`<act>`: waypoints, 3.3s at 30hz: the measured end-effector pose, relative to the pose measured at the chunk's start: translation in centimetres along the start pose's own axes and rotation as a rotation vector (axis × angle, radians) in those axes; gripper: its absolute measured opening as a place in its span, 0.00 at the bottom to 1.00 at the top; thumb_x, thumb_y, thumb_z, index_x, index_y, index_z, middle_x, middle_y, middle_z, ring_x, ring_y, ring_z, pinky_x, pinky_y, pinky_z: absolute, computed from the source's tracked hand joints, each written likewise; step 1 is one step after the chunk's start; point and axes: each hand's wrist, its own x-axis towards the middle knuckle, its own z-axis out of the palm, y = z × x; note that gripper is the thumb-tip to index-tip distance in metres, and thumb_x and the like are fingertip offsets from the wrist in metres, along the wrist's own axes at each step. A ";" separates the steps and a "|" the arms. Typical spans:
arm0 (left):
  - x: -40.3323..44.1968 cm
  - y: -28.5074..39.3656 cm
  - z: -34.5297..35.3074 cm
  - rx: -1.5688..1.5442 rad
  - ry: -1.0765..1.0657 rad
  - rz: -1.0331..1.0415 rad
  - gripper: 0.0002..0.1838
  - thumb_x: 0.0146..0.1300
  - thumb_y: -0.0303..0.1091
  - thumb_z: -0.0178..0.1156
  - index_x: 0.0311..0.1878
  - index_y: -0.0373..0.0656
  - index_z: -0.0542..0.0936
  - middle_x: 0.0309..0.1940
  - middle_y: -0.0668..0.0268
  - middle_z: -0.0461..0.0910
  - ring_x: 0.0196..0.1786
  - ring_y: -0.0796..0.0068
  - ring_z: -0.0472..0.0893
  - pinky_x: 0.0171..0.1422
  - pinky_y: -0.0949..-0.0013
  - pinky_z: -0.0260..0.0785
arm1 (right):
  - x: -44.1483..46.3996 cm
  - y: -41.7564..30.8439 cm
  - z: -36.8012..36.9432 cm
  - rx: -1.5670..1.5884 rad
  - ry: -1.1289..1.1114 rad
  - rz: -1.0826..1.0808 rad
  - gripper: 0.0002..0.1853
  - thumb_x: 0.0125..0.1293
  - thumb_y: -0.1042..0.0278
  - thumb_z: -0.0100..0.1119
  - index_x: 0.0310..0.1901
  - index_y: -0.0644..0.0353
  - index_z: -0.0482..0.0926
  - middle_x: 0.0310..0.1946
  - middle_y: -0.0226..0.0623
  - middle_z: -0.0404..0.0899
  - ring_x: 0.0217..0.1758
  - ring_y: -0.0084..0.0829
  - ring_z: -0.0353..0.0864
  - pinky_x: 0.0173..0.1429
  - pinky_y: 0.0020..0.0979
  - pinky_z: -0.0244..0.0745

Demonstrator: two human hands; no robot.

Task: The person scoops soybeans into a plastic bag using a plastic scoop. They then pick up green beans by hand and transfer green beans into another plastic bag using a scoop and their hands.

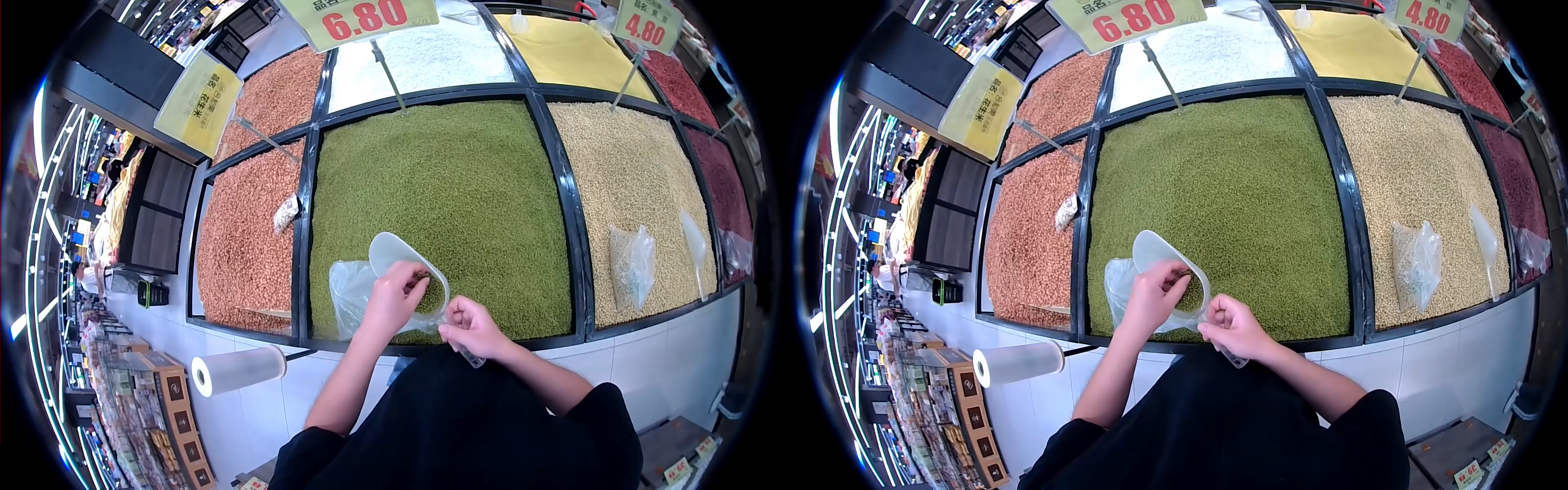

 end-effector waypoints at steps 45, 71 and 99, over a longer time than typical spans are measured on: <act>0.1 1.6 -1.1 -0.005 -0.086 0.127 0.06 0.65 0.26 0.65 0.43 0.35 0.83 0.35 0.59 0.82 0.38 0.62 0.83 0.43 0.65 0.76 | 0.4 1.1 -0.8 -0.001 0.017 -0.027 0.11 0.71 0.77 0.60 0.45 0.58 0.65 0.29 0.33 0.78 0.23 0.20 0.76 0.27 0.22 0.72; -0.4 1.9 -0.5 -0.044 0.046 0.188 0.09 0.64 0.21 0.64 0.47 0.35 0.83 0.39 0.58 0.84 0.38 0.69 0.84 0.43 0.70 0.77 | -0.3 0.5 -2.5 0.096 0.154 -0.011 0.10 0.71 0.75 0.60 0.43 0.57 0.66 0.28 0.33 0.79 0.22 0.20 0.76 0.25 0.23 0.71; -7.6 -5.0 2.1 0.203 0.164 -0.305 0.14 0.62 0.36 0.68 0.25 0.39 0.78 0.16 0.61 0.74 0.21 0.64 0.75 0.28 0.62 0.67 | 1.1 -4.1 -7.2 -0.403 -0.207 0.444 0.10 0.69 0.66 0.64 0.43 0.60 0.74 0.29 0.34 0.84 0.20 0.19 0.76 0.24 0.23 0.70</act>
